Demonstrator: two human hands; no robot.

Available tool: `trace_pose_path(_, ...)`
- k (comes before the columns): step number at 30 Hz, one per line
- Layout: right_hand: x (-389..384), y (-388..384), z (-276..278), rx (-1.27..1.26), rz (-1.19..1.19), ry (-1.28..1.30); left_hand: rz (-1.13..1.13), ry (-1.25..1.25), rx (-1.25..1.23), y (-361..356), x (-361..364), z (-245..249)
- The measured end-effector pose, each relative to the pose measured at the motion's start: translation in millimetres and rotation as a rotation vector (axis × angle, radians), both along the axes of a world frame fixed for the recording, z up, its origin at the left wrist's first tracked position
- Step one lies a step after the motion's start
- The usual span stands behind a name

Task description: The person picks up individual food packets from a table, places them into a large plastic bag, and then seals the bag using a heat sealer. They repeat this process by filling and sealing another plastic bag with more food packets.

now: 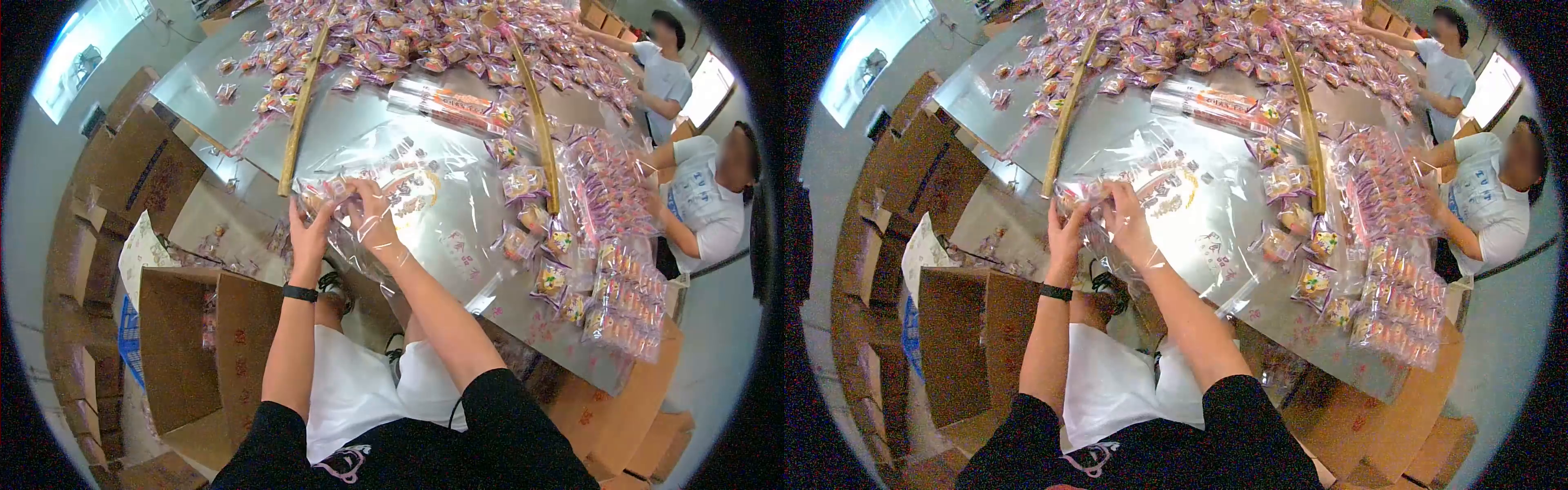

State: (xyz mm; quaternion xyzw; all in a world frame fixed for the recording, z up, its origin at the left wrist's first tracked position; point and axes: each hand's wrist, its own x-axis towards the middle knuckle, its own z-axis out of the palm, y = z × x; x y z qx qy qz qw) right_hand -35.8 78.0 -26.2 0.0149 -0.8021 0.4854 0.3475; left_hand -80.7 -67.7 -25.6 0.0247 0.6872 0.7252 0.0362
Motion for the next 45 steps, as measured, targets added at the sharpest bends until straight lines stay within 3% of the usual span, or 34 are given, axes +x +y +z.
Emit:
trace_pose_path(2, -2, -3, -3, -0.015, -0.079, -0.015, -0.012, -0.021, -0.006, -4, -1, -7)
trace_pose_path(3, -3, 1, -1, 0.141, -0.149, 0.067, -0.024, -0.052, -0.006, -4, 9, 9)
trace_pose_path(6, 5, 8, 4, 0.143, -0.124, 0.019, -0.064, -0.078, -0.025, -1, 20, 28)
trace_pose_path(7, 4, 9, 3, -0.061, 0.006, -0.064, -0.080, -0.076, -0.034, 1, 20, 32)
trace_pose_path(11, 9, 15, -4, -0.403, 0.037, -0.170, -0.114, -0.057, -0.064, 8, 10, 25)
trace_pose_path(15, 0, 21, -11, 0.017, -0.128, -0.037, -0.081, -0.041, -0.116, 7, 13, 26)
trace_pose_path(18, -5, 20, 0, 0.250, -0.201, -0.076, -0.111, -0.010, -0.036, 10, 12, 29)
trace_pose_path(20, -5, 17, 7, 0.204, -0.189, -0.043, -0.142, -0.012, 0.062, 11, 18, 30)
trace_pose_path(25, 5, 19, 17, 0.171, -0.123, -0.030, -0.092, 0.114, 0.036, 7, 19, 5)
trace_pose_path(27, 4, 20, 12, 0.223, -0.150, 0.008, -0.116, 0.075, 0.039, 6, 21, 7)
trace_pose_path(30, 4, 21, 8, 0.085, -0.033, 0.033, -0.138, 0.009, 0.027, 7, 21, 19)
trace_pose_path(33, 4, 20, 3, -0.011, -0.063, -0.030, -0.092, -0.049, 0.064, 8, 25, 33)
trace_pose_path(37, 7, 23, 2, 0.133, -0.097, 0.020, 0.045, -0.073, 0.084, 7, 22, 20)
trace_pose_path(41, 13, 24, 12, 0.414, -0.248, 0.078, -0.031, -0.146, 0.124, -4, 20, 9)
trace_pose_path(44, 28, 20, 19, 0.564, -0.377, -0.051, -0.057, -0.129, 0.100, -13, 25, 4)
trace_pose_path(45, 47, 19, 25, 0.649, -0.340, -0.232, -0.037, -0.140, 0.086, -13, 33, 13)
